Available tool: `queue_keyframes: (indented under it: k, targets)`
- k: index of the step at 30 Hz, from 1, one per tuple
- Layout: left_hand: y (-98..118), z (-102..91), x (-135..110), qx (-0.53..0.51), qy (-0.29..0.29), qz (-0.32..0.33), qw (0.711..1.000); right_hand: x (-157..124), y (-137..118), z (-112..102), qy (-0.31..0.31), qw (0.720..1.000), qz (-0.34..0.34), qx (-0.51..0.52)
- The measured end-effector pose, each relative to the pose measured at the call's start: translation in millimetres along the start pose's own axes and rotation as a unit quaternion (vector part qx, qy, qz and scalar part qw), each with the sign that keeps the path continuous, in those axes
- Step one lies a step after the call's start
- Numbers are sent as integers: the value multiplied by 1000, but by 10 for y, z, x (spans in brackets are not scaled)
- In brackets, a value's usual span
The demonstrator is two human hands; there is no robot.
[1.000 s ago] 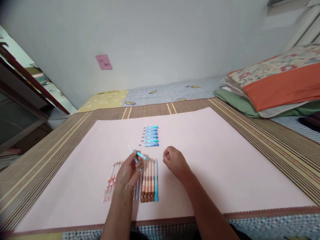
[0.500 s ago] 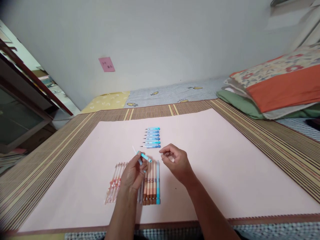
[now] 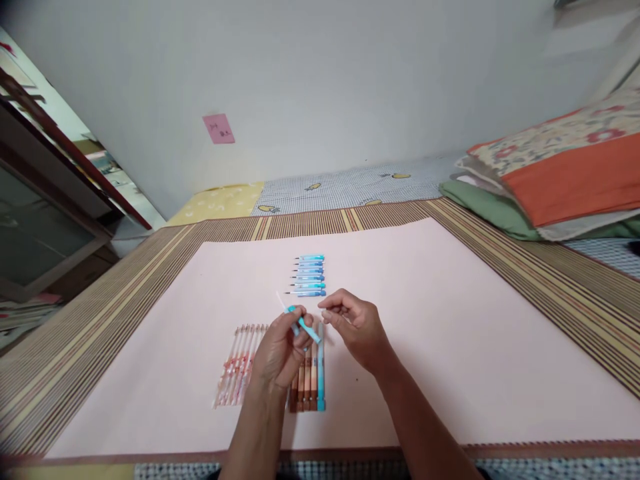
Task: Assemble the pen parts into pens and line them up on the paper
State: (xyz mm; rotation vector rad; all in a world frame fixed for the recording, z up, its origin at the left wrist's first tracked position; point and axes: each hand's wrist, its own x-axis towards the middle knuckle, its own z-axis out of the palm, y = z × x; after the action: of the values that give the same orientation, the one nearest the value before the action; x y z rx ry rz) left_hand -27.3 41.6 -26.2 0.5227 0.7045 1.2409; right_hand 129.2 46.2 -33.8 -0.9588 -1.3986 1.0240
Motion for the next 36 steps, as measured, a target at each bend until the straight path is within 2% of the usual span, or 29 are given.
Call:
queue_keyframes:
  k: [4, 12, 15, 20, 22, 29, 32, 36]
  targets:
    - [-63, 71, -15, 57, -12, 9, 998, 2, -37, 39, 3, 1000, -19, -24]
    - [-104, 88, -24, 123, 35, 84, 988, -4, -102, 91, 6, 998, -32, -61]
    - [-104, 101, -33, 118, 51, 85, 988, -12, -80, 103, 15, 997, -39, -70]
    - [-89, 106, -33, 93, 50, 61, 993, -8, -35, 123, 22, 984, -112, -134]
    - [-93, 106, -30, 90, 55, 62, 993, -8, -40, 130, 22, 982, -120, -147]
    - [-70, 65, -35, 153, 83, 134, 976, -21, -69, 68, 23, 998, 39, -31]
    - [-42, 49, -39, 151, 60, 145, 976, -9, -41, 35, 18, 998, 52, 19]
    - [-50, 65, -36, 127, 38, 117, 984, 2, -23, 30, 22, 998, 42, 52]
